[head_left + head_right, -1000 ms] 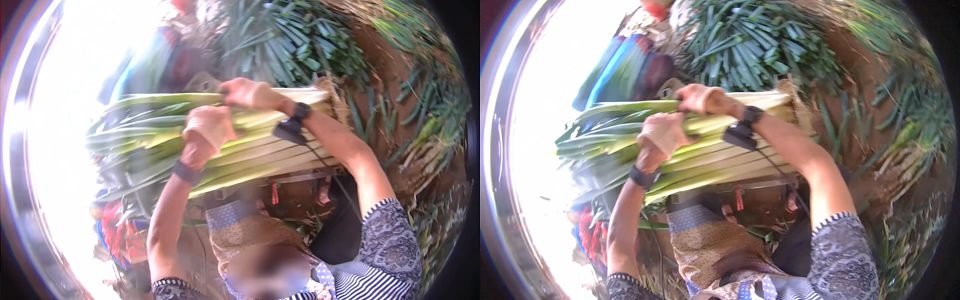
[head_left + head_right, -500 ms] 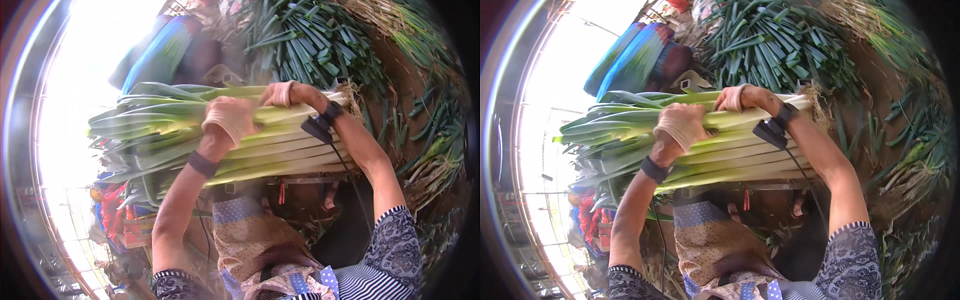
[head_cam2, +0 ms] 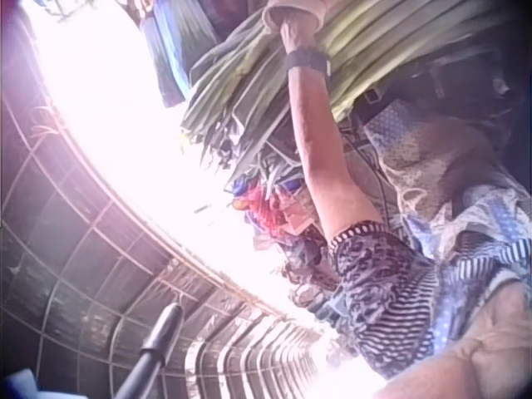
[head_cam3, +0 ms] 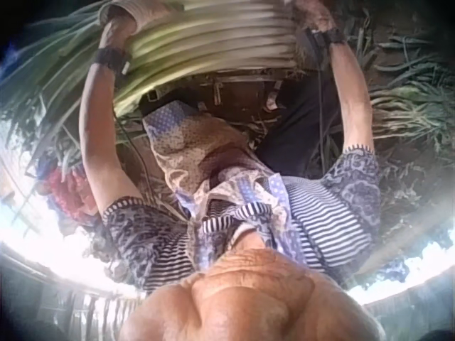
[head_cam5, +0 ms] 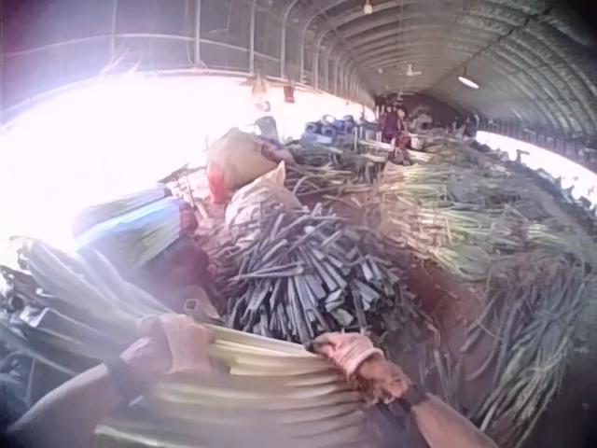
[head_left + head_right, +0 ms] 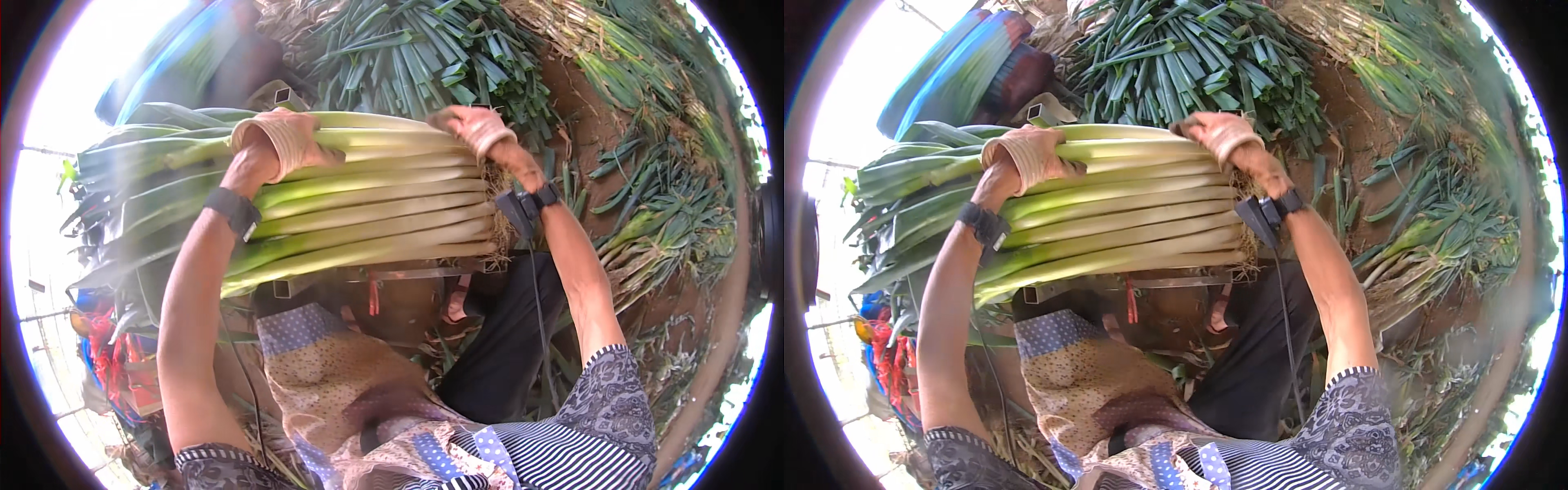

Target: Sorting and bundling large green onions using a metal frame holder.

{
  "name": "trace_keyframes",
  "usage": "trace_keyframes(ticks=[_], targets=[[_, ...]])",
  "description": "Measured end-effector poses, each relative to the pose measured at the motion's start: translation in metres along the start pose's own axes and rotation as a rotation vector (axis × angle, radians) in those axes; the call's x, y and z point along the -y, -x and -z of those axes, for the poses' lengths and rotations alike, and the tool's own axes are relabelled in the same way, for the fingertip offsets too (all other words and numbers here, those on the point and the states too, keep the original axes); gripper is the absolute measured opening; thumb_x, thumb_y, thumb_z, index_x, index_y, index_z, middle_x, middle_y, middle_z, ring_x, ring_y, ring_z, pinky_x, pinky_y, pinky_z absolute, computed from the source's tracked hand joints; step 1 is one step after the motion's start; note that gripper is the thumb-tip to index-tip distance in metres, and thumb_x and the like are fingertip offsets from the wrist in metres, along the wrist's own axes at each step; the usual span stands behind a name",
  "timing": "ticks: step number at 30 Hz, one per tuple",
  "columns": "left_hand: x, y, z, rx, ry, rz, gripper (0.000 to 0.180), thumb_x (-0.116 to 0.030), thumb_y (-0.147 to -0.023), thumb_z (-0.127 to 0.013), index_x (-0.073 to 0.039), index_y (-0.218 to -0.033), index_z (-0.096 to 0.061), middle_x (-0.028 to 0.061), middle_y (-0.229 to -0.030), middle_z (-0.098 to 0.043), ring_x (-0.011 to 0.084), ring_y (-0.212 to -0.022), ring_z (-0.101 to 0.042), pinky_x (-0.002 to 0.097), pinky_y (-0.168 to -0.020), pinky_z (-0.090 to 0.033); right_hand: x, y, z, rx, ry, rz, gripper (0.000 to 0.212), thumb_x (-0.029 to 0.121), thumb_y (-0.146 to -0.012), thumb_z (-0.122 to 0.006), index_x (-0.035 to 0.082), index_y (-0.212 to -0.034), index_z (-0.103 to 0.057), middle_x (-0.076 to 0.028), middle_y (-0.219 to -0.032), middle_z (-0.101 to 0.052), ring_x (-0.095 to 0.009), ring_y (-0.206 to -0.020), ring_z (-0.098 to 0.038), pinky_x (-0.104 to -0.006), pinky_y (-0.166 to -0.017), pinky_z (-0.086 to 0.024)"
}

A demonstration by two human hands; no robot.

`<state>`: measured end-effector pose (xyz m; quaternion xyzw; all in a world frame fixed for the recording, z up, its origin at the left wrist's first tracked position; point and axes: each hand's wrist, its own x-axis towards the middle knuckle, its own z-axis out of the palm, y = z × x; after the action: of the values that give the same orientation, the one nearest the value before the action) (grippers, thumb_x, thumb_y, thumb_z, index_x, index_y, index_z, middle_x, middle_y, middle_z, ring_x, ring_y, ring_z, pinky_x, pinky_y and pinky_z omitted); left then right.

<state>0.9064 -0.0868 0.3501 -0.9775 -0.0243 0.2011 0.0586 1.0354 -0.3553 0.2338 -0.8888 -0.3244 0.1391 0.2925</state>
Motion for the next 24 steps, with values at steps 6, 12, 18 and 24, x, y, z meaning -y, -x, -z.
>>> trace_keyframes(ticks=[6,12,18,24], targets=[[0.003,-0.005,-0.003,0.011,0.011,0.009,0.061,-0.058,-0.071,-0.063,-0.008,-0.104,-0.067,0.0178,-0.083,-0.068,0.0328,-0.081,-0.066,0.043,-0.074,-0.051,0.001,0.024,-0.022,-0.205,0.29,0.136,0.022,0.016,-0.085,-0.053,0.011,-0.105,-0.059,-0.015,-0.088,-0.064,-0.036,-0.077,-0.062,-0.0444,-0.068,-0.051],[0.0,0.014,0.015,0.016,-0.075,0.028,0.066,-0.06,-0.07,-0.065,-0.007,-0.109,-0.065,0.0195,-0.097,-0.065,0.0326,-0.095,-0.062,0.0428,-0.082,-0.049,-0.002,0.027,-0.027,-0.249,0.302,0.162,0.02,0.014,-0.085,-0.052,0.008,-0.103,-0.058,-0.018,-0.082,-0.064,-0.036,-0.075,-0.062,-0.0458,-0.067,-0.05],[0.061,0.056,0.018,-0.31,-0.213,-0.003,0.068,-0.054,-0.068,-0.07,-0.003,-0.111,-0.06,0.0181,-0.104,-0.06,0.0321,-0.104,-0.055,0.0406,-0.091,-0.043,-0.003,0.027,-0.023,-0.248,0.267,0.176,0.018,0.017,-0.086,-0.052,0.009,-0.102,-0.058,-0.018,-0.084,-0.063,-0.037,-0.077,-0.061,-0.0465,-0.068,-0.048],[0.052,0.063,0.004,-0.221,-0.197,0.16,0.07,-0.062,-0.074,-0.062,-0.003,-0.112,-0.058,0.0169,-0.106,-0.063,0.033,-0.101,-0.059,0.0423,-0.089,-0.046,0.006,0.028,-0.02,-0.203,0.254,0.109,0.018,0.022,-0.089,-0.049,0.007,-0.097,-0.057,-0.018,-0.086,-0.063,-0.038,-0.079,-0.061,-0.0469,-0.071,-0.048]])
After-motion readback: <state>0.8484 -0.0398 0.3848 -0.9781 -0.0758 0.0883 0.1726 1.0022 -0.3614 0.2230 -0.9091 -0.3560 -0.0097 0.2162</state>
